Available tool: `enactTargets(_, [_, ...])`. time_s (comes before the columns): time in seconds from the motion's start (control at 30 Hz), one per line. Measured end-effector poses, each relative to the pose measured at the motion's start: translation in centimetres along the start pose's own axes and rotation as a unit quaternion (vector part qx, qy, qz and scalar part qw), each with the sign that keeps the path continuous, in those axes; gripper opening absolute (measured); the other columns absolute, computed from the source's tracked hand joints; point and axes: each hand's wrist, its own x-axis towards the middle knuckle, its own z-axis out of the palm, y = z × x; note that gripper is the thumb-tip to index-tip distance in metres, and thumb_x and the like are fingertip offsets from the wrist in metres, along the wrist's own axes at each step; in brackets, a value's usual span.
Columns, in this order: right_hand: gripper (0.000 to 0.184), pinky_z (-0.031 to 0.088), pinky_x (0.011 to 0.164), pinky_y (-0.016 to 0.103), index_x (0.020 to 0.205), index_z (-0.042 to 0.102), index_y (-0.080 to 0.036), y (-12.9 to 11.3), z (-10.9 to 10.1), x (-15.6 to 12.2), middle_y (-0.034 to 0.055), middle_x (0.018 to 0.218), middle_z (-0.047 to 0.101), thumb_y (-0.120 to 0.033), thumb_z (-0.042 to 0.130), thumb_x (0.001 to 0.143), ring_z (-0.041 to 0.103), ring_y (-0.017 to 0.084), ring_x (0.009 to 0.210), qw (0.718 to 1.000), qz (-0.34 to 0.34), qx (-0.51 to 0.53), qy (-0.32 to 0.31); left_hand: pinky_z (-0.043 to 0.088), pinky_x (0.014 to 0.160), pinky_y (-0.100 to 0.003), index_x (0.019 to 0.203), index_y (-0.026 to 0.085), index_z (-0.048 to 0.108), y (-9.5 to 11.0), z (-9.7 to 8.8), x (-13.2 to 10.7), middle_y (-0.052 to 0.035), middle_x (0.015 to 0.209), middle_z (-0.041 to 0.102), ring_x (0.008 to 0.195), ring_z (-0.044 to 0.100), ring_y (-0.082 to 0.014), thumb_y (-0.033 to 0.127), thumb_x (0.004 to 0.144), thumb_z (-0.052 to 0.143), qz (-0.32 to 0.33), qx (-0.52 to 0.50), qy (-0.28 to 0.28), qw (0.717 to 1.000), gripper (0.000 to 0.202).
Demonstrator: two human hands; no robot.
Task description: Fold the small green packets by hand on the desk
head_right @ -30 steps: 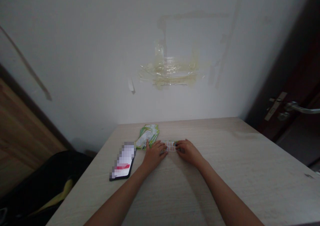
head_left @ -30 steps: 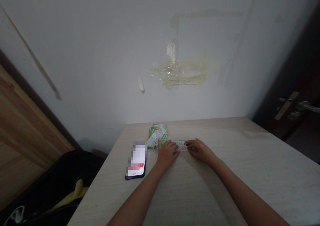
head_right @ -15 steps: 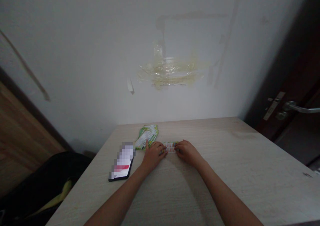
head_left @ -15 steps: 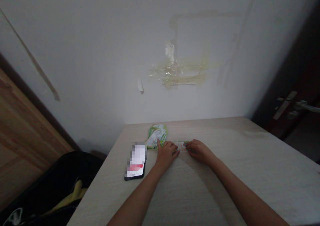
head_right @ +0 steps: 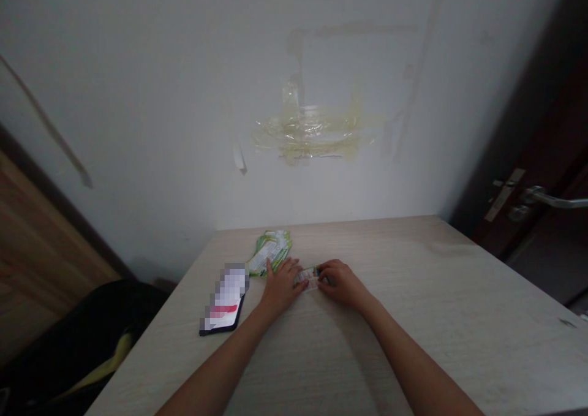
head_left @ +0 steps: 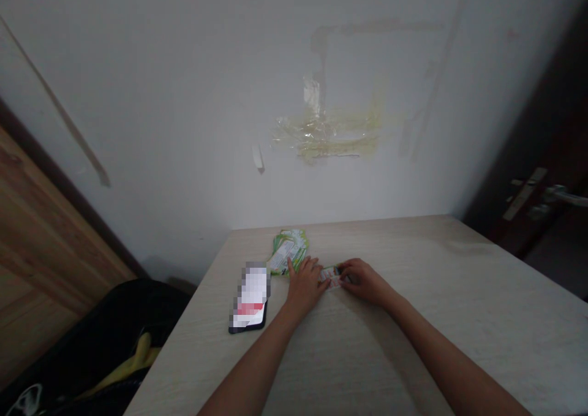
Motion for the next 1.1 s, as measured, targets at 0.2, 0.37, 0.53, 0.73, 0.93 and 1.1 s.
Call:
enactTargets(0.2, [0.032,0.042,0.100,0.044,0.104,0.066,-0.020,0.15,0.83,-0.14,0.0112,0.116,0.061,-0.030,0.070,0.074,0.053,0.026,0.113,0.997,0.058,-0.015,0.044,-0.004,0.108,-0.072,0.110,0.022,0.059,0.11,0.09,0.13,-0.0092,0.136,0.052,0.133,0.038,-0.0301,0.044,0.086,0.058,-0.018,0.012,-0.017,1.000,0.033])
enactTargets(0.37, [0.041,0.042,0.098,0.042,0.111,0.063,-0.020,0.37,0.85,0.02,0.0105,0.112,0.062,-0.029,0.072,0.071,0.054,0.026,0.109,0.997,0.066,-0.016,0.024,-0.004,0.108,-0.072,0.106,0.022,0.059,-0.01,0.14,0.17,-0.0095,0.140,0.048,0.136,0.034,-0.0307,0.044,0.084,0.061,-0.046,-0.001,-0.048,0.998,0.032])
enactTargets(0.53, [0.046,0.042,0.097,0.042,0.114,0.062,-0.021,0.33,0.85,0.07,0.0099,0.111,0.062,-0.028,0.073,0.070,0.054,0.026,0.108,0.997,0.077,-0.012,0.019,-0.003,0.109,-0.071,0.104,0.022,0.059,0.20,0.00,0.08,-0.0090,0.141,0.047,0.137,0.032,-0.0305,0.040,0.083,0.063,-0.049,-0.007,-0.051,0.997,0.027])
enactTargets(0.73, [0.056,0.042,0.098,0.041,0.123,0.059,-0.020,0.16,0.93,-0.02,0.0103,0.114,0.061,-0.028,0.074,0.069,0.053,0.025,0.110,0.996,0.084,-0.005,0.031,-0.005,0.109,-0.071,0.110,0.022,0.058,0.67,-0.38,-0.10,-0.0086,0.136,0.052,0.135,0.035,-0.0297,0.039,0.085,0.060,-0.044,-0.005,-0.050,0.998,0.030])
enactTargets(0.93, [0.049,0.043,0.095,0.043,0.115,0.065,-0.020,0.05,0.83,0.24,0.0108,0.108,0.064,-0.027,0.074,0.067,0.056,0.027,0.106,0.995,0.098,0.003,0.029,0.001,0.108,-0.073,0.108,0.021,0.057,0.54,-0.45,0.03,-0.0096,0.134,0.053,0.136,0.034,-0.0315,0.042,0.084,0.061,-0.047,-0.005,-0.047,0.998,0.032])
enactTargets(1.1, [0.048,0.044,0.092,0.043,0.114,0.065,-0.021,0.28,0.88,0.25,0.0091,0.101,0.067,-0.028,0.074,0.068,0.057,0.027,0.100,0.996,0.082,0.018,0.038,0.002,0.107,-0.074,0.104,0.021,0.058,0.37,-0.15,0.09,-0.0095,0.136,0.053,0.137,0.032,-0.0325,0.040,0.083,0.063,-0.047,-0.011,-0.042,0.998,0.028])
